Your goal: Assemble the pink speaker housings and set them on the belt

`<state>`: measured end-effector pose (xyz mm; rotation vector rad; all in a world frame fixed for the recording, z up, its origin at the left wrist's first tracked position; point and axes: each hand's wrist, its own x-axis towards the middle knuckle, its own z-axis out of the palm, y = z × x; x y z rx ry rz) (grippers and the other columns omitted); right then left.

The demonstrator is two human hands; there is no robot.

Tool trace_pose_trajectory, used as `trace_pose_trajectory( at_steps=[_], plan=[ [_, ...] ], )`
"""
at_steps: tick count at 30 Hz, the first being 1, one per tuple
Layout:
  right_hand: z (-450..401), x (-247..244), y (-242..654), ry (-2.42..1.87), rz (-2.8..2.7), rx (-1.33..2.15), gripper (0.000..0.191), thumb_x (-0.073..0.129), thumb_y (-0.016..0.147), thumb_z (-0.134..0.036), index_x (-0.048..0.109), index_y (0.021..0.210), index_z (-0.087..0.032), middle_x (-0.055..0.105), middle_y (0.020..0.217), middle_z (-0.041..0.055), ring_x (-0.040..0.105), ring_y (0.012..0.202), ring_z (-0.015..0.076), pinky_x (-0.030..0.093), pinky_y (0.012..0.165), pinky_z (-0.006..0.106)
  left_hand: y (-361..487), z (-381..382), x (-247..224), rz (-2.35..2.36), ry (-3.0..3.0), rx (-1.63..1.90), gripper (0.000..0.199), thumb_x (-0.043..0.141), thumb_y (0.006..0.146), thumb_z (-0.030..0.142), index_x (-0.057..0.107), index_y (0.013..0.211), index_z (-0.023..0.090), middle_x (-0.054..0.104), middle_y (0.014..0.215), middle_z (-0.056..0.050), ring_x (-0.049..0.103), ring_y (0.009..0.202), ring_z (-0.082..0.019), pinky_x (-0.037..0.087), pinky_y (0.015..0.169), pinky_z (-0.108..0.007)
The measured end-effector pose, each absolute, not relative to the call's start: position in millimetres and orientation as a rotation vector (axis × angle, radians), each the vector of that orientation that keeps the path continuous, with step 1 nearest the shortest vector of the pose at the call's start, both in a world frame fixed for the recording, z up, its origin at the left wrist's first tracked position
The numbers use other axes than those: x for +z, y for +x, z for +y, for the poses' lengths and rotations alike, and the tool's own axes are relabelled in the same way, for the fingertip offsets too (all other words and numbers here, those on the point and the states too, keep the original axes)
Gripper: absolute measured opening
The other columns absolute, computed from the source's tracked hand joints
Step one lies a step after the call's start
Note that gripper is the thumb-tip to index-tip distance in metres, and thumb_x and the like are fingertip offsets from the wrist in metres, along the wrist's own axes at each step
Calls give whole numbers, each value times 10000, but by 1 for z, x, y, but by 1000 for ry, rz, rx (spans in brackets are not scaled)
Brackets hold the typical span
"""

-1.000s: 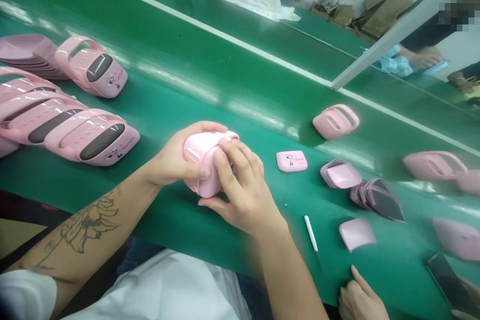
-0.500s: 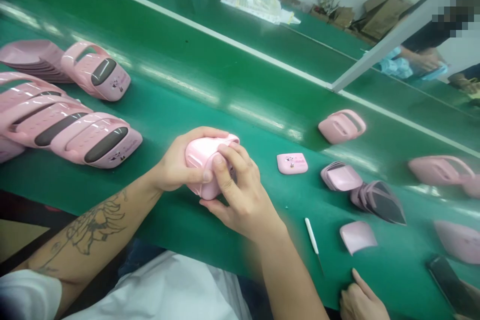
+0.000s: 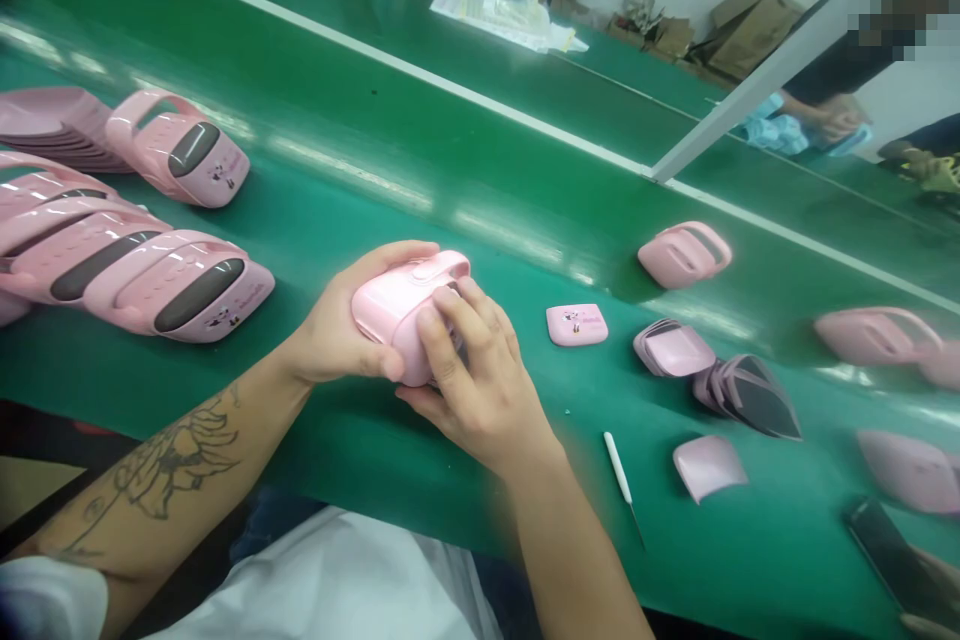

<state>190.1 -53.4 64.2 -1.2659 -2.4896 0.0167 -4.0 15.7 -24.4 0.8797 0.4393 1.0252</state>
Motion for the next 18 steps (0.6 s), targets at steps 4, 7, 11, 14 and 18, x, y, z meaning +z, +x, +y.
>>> trace_pose_trajectory(
  at_steps=[4, 7, 11, 14, 18],
  plan=[
    [-55, 66, 189, -1275, -2502, 72, 1164, 857, 917, -399, 194, 1837, -138, 474, 1597, 249, 464, 1639, 368, 552, 1310, 593, -3, 15, -21, 482, 949, 1066, 959, 1084, 640, 335, 705, 1516, 241, 729, 1499, -120, 737, 1326, -293, 616, 1091, -305],
    [-57, 68, 188, -1288, -2507, 100, 1211, 892, 879, -332, 186, 1841, -123, 451, 1608, 258, 481, 1607, 381, 566, 1290, 585, -2, 15, -21, 488, 991, 1101, 892, 1056, 654, 312, 729, 1478, 204, 753, 1457, -134, 768, 1274, -303, 649, 1047, -312],
    [-61, 72, 183, -1386, -2465, 161, 1189, 888, 885, -343, 201, 1839, -160, 409, 1658, 247, 450, 1619, 350, 568, 1294, 553, -1, 17, -24, 474, 983, 1134, 876, 1053, 650, 319, 753, 1466, 213, 770, 1427, -136, 786, 1240, -312, 664, 1011, -312],
    [-66, 78, 178, -1566, -2123, 447, 951, 758, 991, -398, 291, 1802, -229, 456, 1634, 201, 569, 1503, 249, 643, 1190, 437, 0, 17, -25, 445, 968, 1190, 860, 1057, 667, 379, 769, 1466, 243, 775, 1416, -127, 778, 1259, -317, 656, 1021, -313],
    [-67, 88, 174, -1765, -1536, 923, 394, 665, 1058, -413, 652, 1424, -268, 672, 1332, 80, 722, 1141, 98, 658, 962, 227, 2, 17, -25, 371, 1054, 1242, 922, 1058, 671, 435, 740, 1519, 266, 767, 1418, -133, 772, 1238, -325, 654, 1009, -335]
  ],
)
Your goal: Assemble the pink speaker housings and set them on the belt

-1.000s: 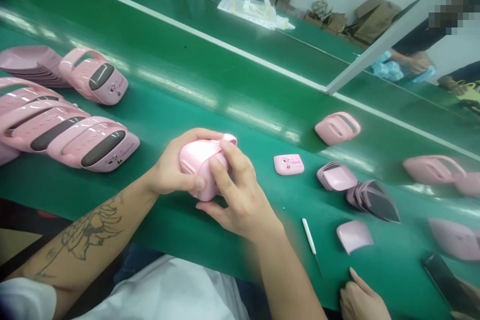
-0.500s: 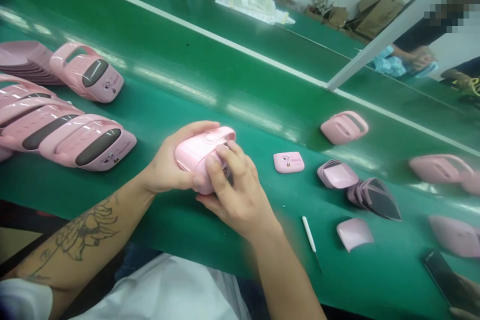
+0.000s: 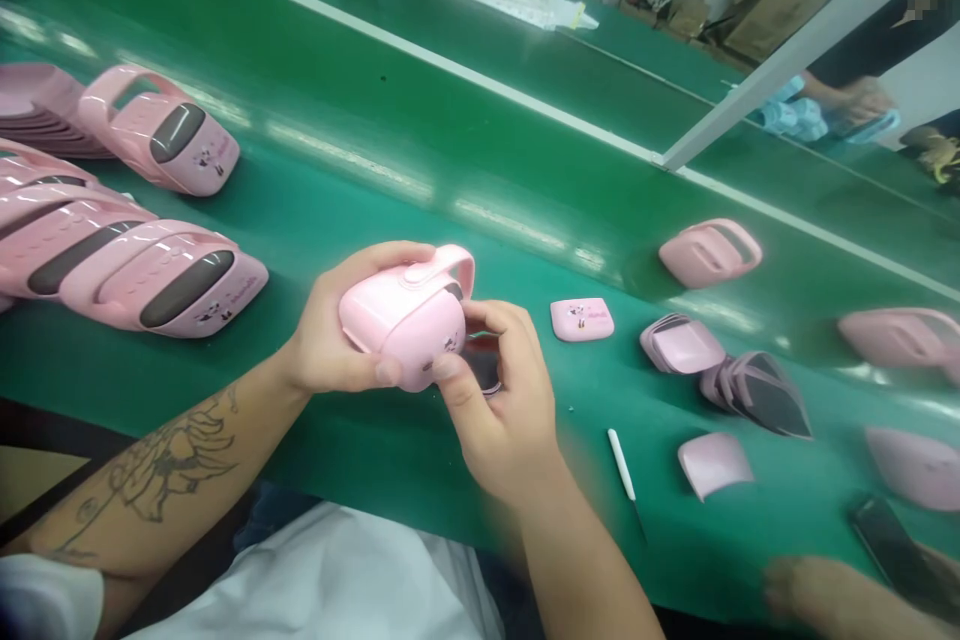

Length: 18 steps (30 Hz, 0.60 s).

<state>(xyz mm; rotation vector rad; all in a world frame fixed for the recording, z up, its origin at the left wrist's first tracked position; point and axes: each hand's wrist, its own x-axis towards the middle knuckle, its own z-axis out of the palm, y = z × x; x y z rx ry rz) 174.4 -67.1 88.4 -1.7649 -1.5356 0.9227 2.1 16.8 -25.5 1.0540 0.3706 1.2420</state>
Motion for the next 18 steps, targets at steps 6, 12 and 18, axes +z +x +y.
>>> trace_pose_trajectory(
  at_steps=[6, 12, 18],
  plan=[
    [-63, 93, 174, -1825, -1074, 1264, 618, 860, 840, -698, 617, 1042, -167, 655, 962, 9, 621, 821, 34, 527, 697, 141, 5, 18, -26, 324, 1332, 1321, 1006, 1063, 637, 560, 723, 1529, 241, 733, 1394, -176, 733, 1202, -342, 632, 1052, -422],
    [-59, 93, 170, -1912, -1091, 1169, 657, 967, 716, -637, 590, 942, -150, 630, 898, -11, 573, 810, 27, 492, 726, 156, 6, 17, -24, 270, 1400, 1328, 986, 1049, 679, 557, 701, 1552, 256, 713, 1401, -189, 722, 1256, -375, 610, 1115, -497],
    [-56, 97, 167, -1937, -1129, 1107, 701, 993, 665, -650, 555, 889, -151, 608, 862, -9, 549, 788, 40, 470, 696, 195, 5, 15, -25, 246, 1407, 1309, 949, 1036, 697, 492, 702, 1552, 253, 701, 1408, -187, 706, 1288, -383, 604, 1138, -525]
  ],
)
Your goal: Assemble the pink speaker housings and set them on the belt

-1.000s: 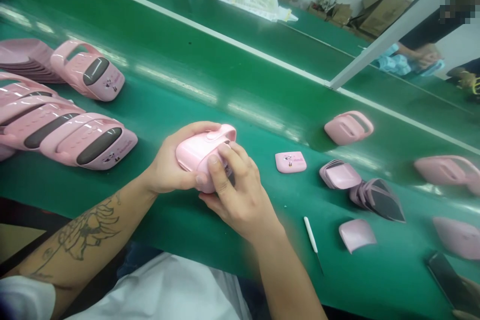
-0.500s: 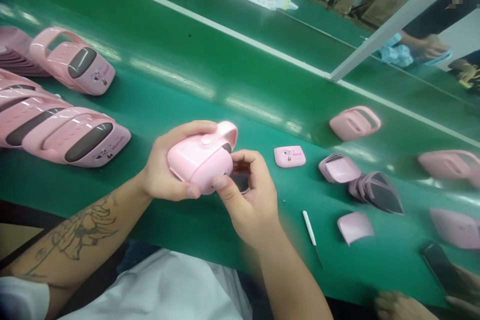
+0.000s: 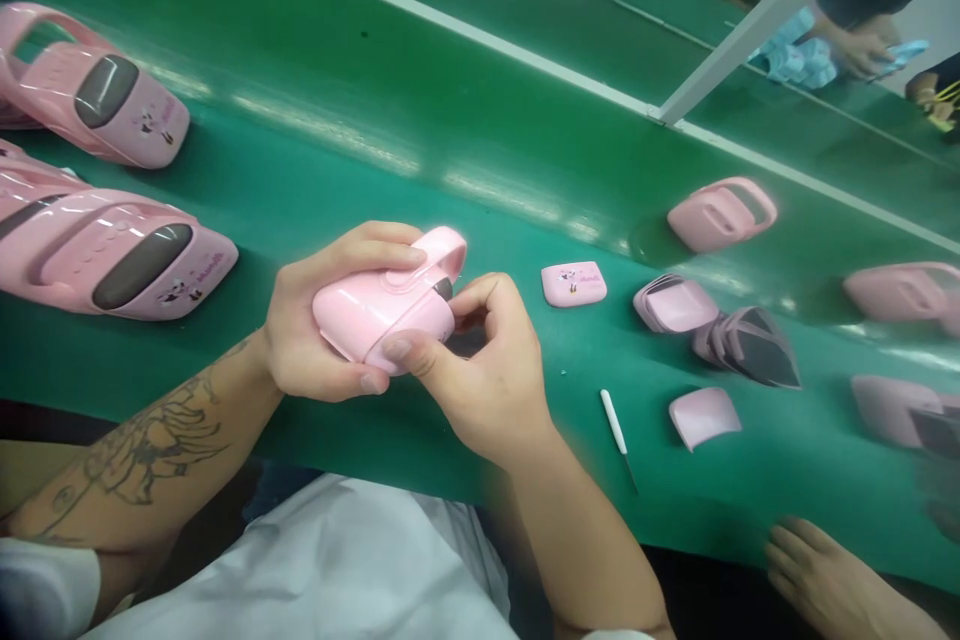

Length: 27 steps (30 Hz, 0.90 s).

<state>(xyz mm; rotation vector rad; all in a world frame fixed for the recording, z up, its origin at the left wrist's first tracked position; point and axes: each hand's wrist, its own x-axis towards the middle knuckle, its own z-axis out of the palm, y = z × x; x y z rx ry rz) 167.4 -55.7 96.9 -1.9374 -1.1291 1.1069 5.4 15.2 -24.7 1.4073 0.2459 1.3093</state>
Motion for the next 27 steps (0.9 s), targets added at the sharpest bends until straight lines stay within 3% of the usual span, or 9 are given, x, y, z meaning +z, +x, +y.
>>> trace_pose_trajectory(
  at_steps=[7, 11, 14, 17, 19, 22, 27],
  plan=[
    [-56, 100, 171, -1940, -1088, 1173, 742, 1020, 620, -648, 534, 881, -151, 602, 871, -12, 551, 824, 48, 464, 719, 208, 4, 13, -19, 229, 1430, 1317, 890, 1012, 749, 475, 711, 1540, 201, 708, 1379, -202, 721, 1258, -371, 612, 1097, -490],
    [-58, 95, 172, -1962, -1097, 1168, 752, 1009, 622, -679, 552, 902, -153, 611, 891, -9, 561, 832, 52, 478, 724, 208, 5, 16, -19, 228, 1473, 1321, 893, 1016, 720, 465, 723, 1535, 247, 726, 1359, -167, 721, 1245, -351, 609, 1086, -467],
    [-59, 85, 175, -1952, -1124, 1130, 699, 965, 697, -693, 602, 965, -159, 640, 940, -2, 592, 839, 52, 504, 729, 208, 6, 19, -25, 253, 1416, 1316, 874, 1032, 686, 447, 756, 1490, 245, 742, 1363, -156, 723, 1245, -350, 610, 1084, -454],
    [-58, 78, 180, -1892, -1271, 945, 598, 886, 835, -649, 675, 1156, -191, 681, 1101, 24, 657, 976, 62, 573, 859, 213, 8, 21, -32, 332, 1138, 1268, 797, 1014, 693, 456, 783, 1417, 219, 768, 1347, -141, 752, 1150, -325, 637, 986, -416],
    [-56, 79, 184, -1861, -1380, 915, 540, 839, 904, -595, 693, 1262, -217, 682, 1206, 41, 679, 1061, 65, 601, 942, 219, 8, 21, -34, 406, 828, 1203, 708, 955, 765, 513, 774, 1386, 223, 783, 1312, -125, 769, 1049, -285, 645, 870, -375],
    [-53, 83, 184, -1822, -1381, 1123, 555, 827, 924, -546, 678, 1350, -224, 682, 1200, 51, 692, 1004, 60, 629, 909, 218, 8, 22, -30, 488, 496, 1079, 644, 885, 837, 611, 746, 1330, 219, 779, 1307, -139, 789, 1020, -291, 654, 799, -383],
    [-50, 85, 173, -1775, -1239, 1217, 679, 945, 794, -476, 668, 1354, -208, 650, 1022, 14, 638, 867, 39, 597, 780, 179, 11, 22, -18, 444, 407, 860, 853, 777, 820, 906, 733, 1182, 135, 792, 1169, -232, 810, 1063, -428, 680, 855, -523]
  ],
)
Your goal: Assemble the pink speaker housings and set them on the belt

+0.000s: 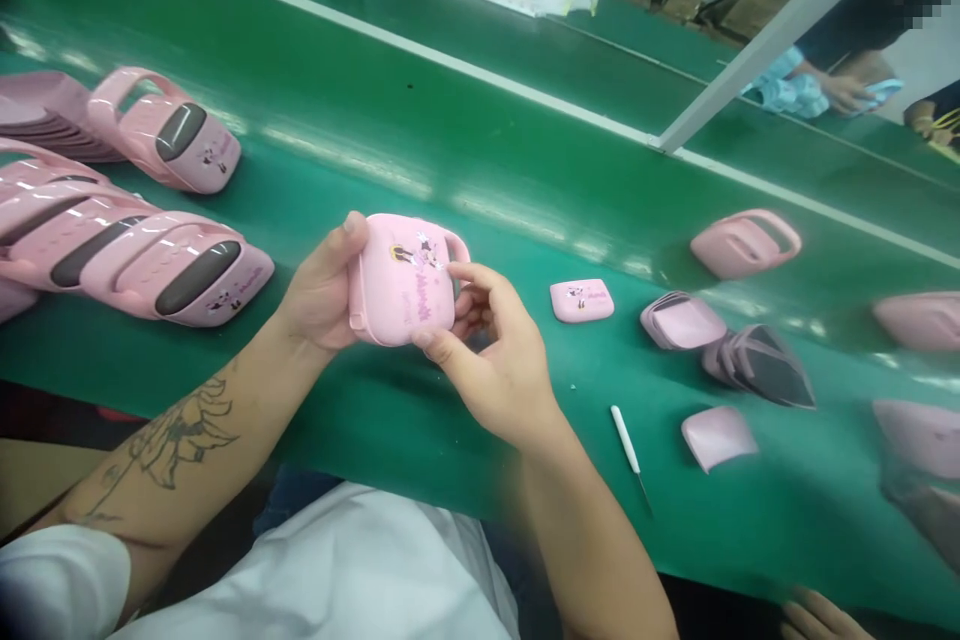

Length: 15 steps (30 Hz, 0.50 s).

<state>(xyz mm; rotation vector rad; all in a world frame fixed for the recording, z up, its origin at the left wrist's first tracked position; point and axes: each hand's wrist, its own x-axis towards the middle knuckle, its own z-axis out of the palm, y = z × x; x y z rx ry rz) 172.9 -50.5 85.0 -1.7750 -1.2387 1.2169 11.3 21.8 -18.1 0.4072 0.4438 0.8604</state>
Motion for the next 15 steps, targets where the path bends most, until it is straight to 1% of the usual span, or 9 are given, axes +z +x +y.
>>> trace_pose_trajectory(
  at_steps=[2, 4, 6, 8, 10, 12, 15],
  plan=[
    [-49, 84, 169, -1798, -1186, 1201, 715, 980, 740, -484, 673, 1319, -198, 637, 974, 4, 621, 846, 40, 572, 741, 174, 12, 21, -15, 421, 376, 810, 918, 791, 781, 940, 724, 1182, 117, 791, 1136, -243, 803, 1098, -450, 683, 884, -537],
    [-48, 83, 167, -1827, -1166, 1196, 778, 1005, 694, -500, 660, 1325, -202, 638, 984, 1, 619, 847, 41, 567, 745, 177, 11, 20, -13, 414, 340, 799, 913, 869, 753, 883, 707, 1223, 117, 782, 1197, -244, 792, 1138, -436, 683, 923, -523],
    [-48, 82, 167, -1850, -1156, 1204, 845, 1026, 652, -513, 640, 1341, -211, 628, 988, -8, 613, 850, 37, 564, 754, 174, 10, 19, -11, 411, 328, 815, 859, 930, 755, 796, 698, 1235, 122, 768, 1250, -232, 787, 1133, -393, 681, 931, -484],
    [-47, 82, 167, -1882, -1118, 1233, 909, 1034, 626, -543, 616, 1363, -213, 616, 971, -16, 607, 843, 39, 558, 744, 172, 9, 19, -10, 419, 348, 849, 768, 950, 782, 716, 694, 1199, 123, 768, 1220, -208, 788, 1055, -341, 675, 874, -434],
    [-46, 82, 168, -1918, -1064, 1302, 999, 1037, 595, -593, 585, 1396, -205, 623, 979, -10, 618, 851, 55, 559, 727, 183, 9, 19, -10, 462, 352, 884, 713, 979, 772, 634, 672, 1182, 137, 769, 1173, -178, 783, 994, -312, 663, 812, -406],
    [-46, 81, 169, -1947, -1037, 1368, 1055, 1038, 570, -631, 560, 1404, -194, 653, 1046, 14, 637, 892, 76, 571, 737, 200, 10, 19, -9, 551, 311, 916, 749, 1032, 707, 552, 645, 1214, 160, 768, 1151, -144, 779, 977, -299, 657, 782, -394],
    [-44, 81, 170, -1962, -1068, 1430, 1017, 1021, 599, -660, 548, 1365, -187, 687, 1170, 52, 656, 965, 95, 587, 787, 218, 10, 18, -7, 670, 256, 953, 814, 1069, 627, 479, 646, 1252, 174, 761, 1117, -96, 765, 931, -257, 652, 759, -369]
  ],
)
